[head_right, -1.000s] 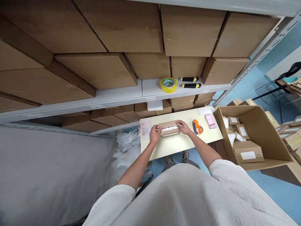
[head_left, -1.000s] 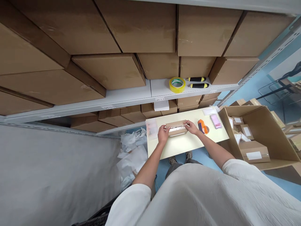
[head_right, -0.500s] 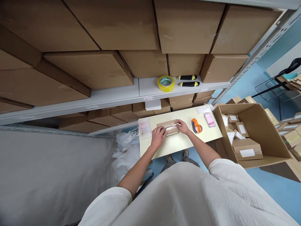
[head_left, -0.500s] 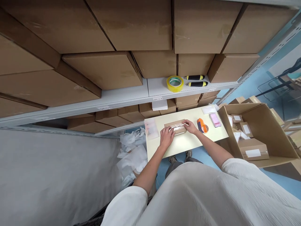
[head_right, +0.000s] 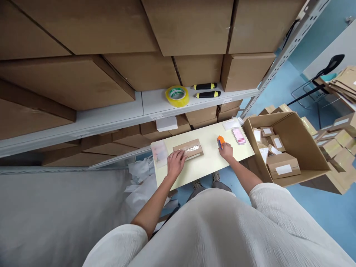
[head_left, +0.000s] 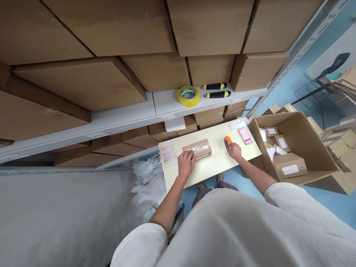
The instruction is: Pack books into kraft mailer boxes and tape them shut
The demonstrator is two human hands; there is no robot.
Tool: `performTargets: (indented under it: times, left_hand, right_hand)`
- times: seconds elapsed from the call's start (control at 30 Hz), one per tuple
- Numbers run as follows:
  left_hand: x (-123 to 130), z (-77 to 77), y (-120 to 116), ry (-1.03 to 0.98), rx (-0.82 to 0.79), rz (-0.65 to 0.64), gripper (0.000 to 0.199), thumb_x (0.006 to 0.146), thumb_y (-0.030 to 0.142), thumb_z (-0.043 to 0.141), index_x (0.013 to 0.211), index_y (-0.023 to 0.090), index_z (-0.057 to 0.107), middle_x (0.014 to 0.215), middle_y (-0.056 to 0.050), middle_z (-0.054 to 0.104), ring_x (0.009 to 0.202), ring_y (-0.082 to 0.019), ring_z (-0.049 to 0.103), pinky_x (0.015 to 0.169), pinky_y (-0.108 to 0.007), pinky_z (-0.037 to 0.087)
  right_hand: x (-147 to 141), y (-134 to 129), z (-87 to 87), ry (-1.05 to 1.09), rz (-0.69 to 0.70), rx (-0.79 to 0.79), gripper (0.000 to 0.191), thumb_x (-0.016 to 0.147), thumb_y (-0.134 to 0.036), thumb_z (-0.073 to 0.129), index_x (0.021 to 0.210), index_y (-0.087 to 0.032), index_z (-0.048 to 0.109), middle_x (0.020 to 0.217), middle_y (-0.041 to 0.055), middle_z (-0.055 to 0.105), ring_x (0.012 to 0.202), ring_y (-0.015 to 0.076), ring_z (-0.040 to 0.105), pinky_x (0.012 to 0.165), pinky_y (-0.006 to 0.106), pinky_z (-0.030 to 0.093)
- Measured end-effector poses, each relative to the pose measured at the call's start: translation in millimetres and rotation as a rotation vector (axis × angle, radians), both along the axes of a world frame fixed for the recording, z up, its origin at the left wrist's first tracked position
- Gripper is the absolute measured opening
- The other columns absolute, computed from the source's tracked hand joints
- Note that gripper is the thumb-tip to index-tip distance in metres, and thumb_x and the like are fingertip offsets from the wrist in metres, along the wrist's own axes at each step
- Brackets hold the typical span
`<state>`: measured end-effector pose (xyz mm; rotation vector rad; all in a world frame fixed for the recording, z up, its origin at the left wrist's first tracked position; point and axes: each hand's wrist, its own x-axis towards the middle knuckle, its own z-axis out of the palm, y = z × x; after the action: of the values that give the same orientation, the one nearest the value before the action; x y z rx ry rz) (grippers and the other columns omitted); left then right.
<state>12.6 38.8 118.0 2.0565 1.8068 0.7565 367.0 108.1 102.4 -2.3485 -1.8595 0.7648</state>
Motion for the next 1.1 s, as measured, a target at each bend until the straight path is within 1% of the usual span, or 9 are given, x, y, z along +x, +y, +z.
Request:
performTargets:
  times: [0.2,0.37,0.47,0.63,0.77,0.87,0.93,1.0,1.1]
  left_hand:
    - [-3,-1.9,0,-0.012,0.031,-0.007,0.029,0.107,0.041,0.057,0.122,0.025,0.077,0.135,-0.015,0.075,0.132,-0.035,0.064,0.113,-0.051,0.046]
    - [-4,-0.2,1,-0.01,0.042,-0.014,0.028,0.106,0.041,0.059,0.119,0.025,0.077,0.134,-0.015,0.074,0.13,-0.035,0.064,0.111,-0.051,0.047]
    - [-4,-1.4,1,-0.017,0.04,-0.005,0.028,0.106,0.041,0.059,0.12,0.025,0.077,0.135,-0.015,0.074,0.13,-0.036,0.064,0.112,-0.052,0.047]
    - [-2,-3.3,1,-0.019,0.04,-0.001,0.029,0.107,0.04,0.056,0.12,0.025,0.077,0.136,-0.015,0.074,0.132,-0.036,0.063,0.113,-0.052,0.046]
    - [-1,-4.1,2,-0.033,0.052,0.001,0.029,0.107,0.039,0.055,0.12,0.025,0.077,0.134,-0.014,0.075,0.13,-0.035,0.064,0.112,-0.051,0.047]
    - [0,-4.9,3,-0.048,0.062,0.011,0.03,0.108,0.037,0.053,0.122,0.025,0.077,0.134,-0.014,0.075,0.131,-0.034,0.063,0.112,-0.051,0.047]
    - [1,-5.2,3,-0.059,0.067,0.009,0.031,0.108,0.034,0.052,0.124,0.025,0.077,0.135,-0.013,0.075,0.132,-0.033,0.063,0.113,-0.051,0.047]
    - [1,-5.1,2,-0.068,0.073,-0.005,0.032,0.109,0.032,0.05,0.126,0.026,0.077,0.136,-0.013,0.074,0.133,-0.032,0.063,0.114,-0.051,0.047]
    - [-1,-4.3,3,-0.084,0.078,-0.029,0.033,0.109,0.03,0.049,0.127,0.025,0.076,0.137,-0.012,0.074,0.133,-0.031,0.063,0.113,-0.049,0.048]
  right_hand:
    - [9,-8,-12.4,-0.052,0.096,-0.059,0.025,0.098,-0.036,0.065,0.118,-0.024,0.072,0.147,0.0164,0.06,0.133,0.0339,0.056,0.099,0.045,0.048]
    - [11,-6,-12.0,-0.014,0.089,-0.082,0.027,0.099,-0.028,0.057,0.119,-0.023,0.074,0.14,0.0175,0.063,0.123,0.0322,0.062,0.094,0.043,0.05]
    - [14,-2,-3.4,0.0,0.015,-0.071,0.028,0.102,-0.03,0.053,0.119,-0.022,0.074,0.122,0.0163,0.071,0.11,0.032,0.069,0.093,0.043,0.051]
    - [18,12,23.5,0.099,-0.127,-0.003,0.032,0.103,-0.032,0.049,0.123,-0.02,0.07,0.113,0.0176,0.076,0.102,0.0344,0.072,0.087,0.043,0.052]
    - [11,35,55.7,0.326,-0.106,0.089,0.028,0.101,-0.037,0.049,0.116,-0.022,0.067,0.114,0.0131,0.077,0.105,0.0316,0.071,0.089,0.041,0.054]
    - [-7,50,84.1,0.594,0.024,0.1,0.031,0.095,-0.046,0.061,0.116,-0.023,0.065,0.116,0.0097,0.077,0.107,0.0294,0.071,0.094,0.042,0.056]
    - [-24,56,101.7,0.746,0.164,0.077,0.048,0.084,-0.048,0.077,0.122,-0.022,0.062,0.12,0.0096,0.076,0.109,0.0294,0.07,0.096,0.043,0.056]
    - [-43,59,115.5,0.802,0.29,0.07,0.061,0.073,-0.044,0.086,0.123,-0.022,0.06,0.121,0.0094,0.074,0.109,0.0294,0.069,0.096,0.043,0.055]
    - [-72,61,125.7,0.775,0.413,0.039,0.058,0.069,-0.039,0.084,0.117,-0.023,0.059,0.112,0.0053,0.072,0.102,0.0265,0.068,0.091,0.041,0.055]
